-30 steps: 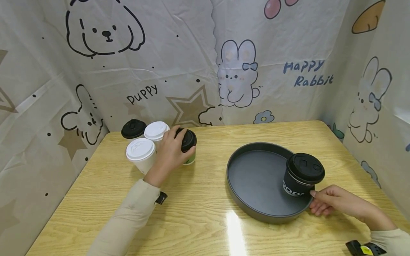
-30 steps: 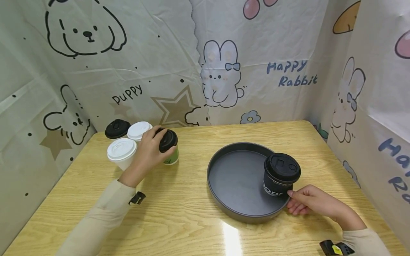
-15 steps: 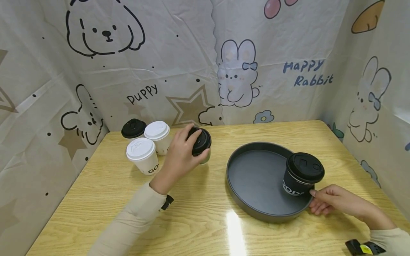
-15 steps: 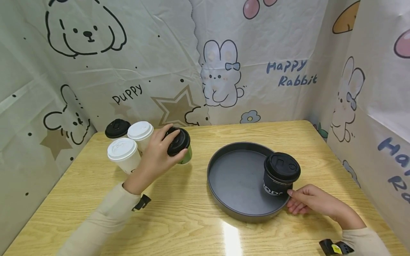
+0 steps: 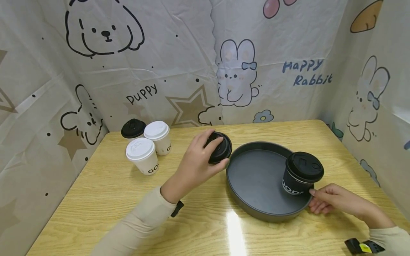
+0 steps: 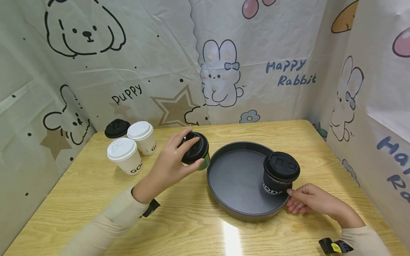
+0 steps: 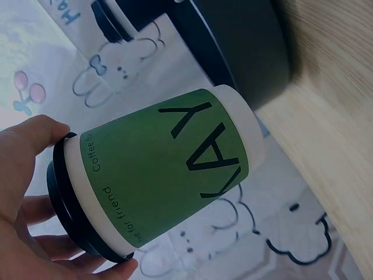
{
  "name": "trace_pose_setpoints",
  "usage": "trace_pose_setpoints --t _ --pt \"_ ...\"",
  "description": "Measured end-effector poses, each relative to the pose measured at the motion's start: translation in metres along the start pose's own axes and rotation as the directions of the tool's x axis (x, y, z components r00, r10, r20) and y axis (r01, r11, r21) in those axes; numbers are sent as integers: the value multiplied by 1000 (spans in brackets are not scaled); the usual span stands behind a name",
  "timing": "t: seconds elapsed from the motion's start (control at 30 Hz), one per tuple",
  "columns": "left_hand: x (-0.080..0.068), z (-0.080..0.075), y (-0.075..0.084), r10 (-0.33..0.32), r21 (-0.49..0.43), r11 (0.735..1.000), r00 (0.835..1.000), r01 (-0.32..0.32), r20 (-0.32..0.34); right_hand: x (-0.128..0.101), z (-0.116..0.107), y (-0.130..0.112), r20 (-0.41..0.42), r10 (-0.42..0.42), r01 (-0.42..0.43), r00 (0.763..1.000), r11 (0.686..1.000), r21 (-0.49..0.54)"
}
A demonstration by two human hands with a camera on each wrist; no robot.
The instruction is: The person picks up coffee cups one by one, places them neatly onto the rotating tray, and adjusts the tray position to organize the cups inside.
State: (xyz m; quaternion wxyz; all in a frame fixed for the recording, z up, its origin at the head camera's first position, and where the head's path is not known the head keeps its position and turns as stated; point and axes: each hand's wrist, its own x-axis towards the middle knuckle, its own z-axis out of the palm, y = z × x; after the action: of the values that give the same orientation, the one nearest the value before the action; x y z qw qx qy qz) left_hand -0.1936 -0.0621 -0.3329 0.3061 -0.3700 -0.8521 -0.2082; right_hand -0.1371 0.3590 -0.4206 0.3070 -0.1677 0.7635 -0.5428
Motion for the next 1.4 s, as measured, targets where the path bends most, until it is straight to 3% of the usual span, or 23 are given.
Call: trace_pose_setpoints --t 0.37,0.63,1.03,1.23,1.4 --pt "8 8 35 59 -112 992 997 -54 45 1 0 1 -9 7 -7 1000 1000 -9" --pt "17 20 59 114 -137 985 990 -101 88 0 0 2 -6 7 -8 1000 1000 -10" --pt "21 44 85 218 -78 975 956 -207 198 0 -1 -1 4 -13 13 1000 1000 -18" --pt "22 53 96 218 -83 976 936 -203 278 0 -2 -1 7 0 0 1000 1000 -17" --pt "22 58 101 224 -96 974 931 -204 290 0 -1 -2 13 0 0 1000 1000 -12"
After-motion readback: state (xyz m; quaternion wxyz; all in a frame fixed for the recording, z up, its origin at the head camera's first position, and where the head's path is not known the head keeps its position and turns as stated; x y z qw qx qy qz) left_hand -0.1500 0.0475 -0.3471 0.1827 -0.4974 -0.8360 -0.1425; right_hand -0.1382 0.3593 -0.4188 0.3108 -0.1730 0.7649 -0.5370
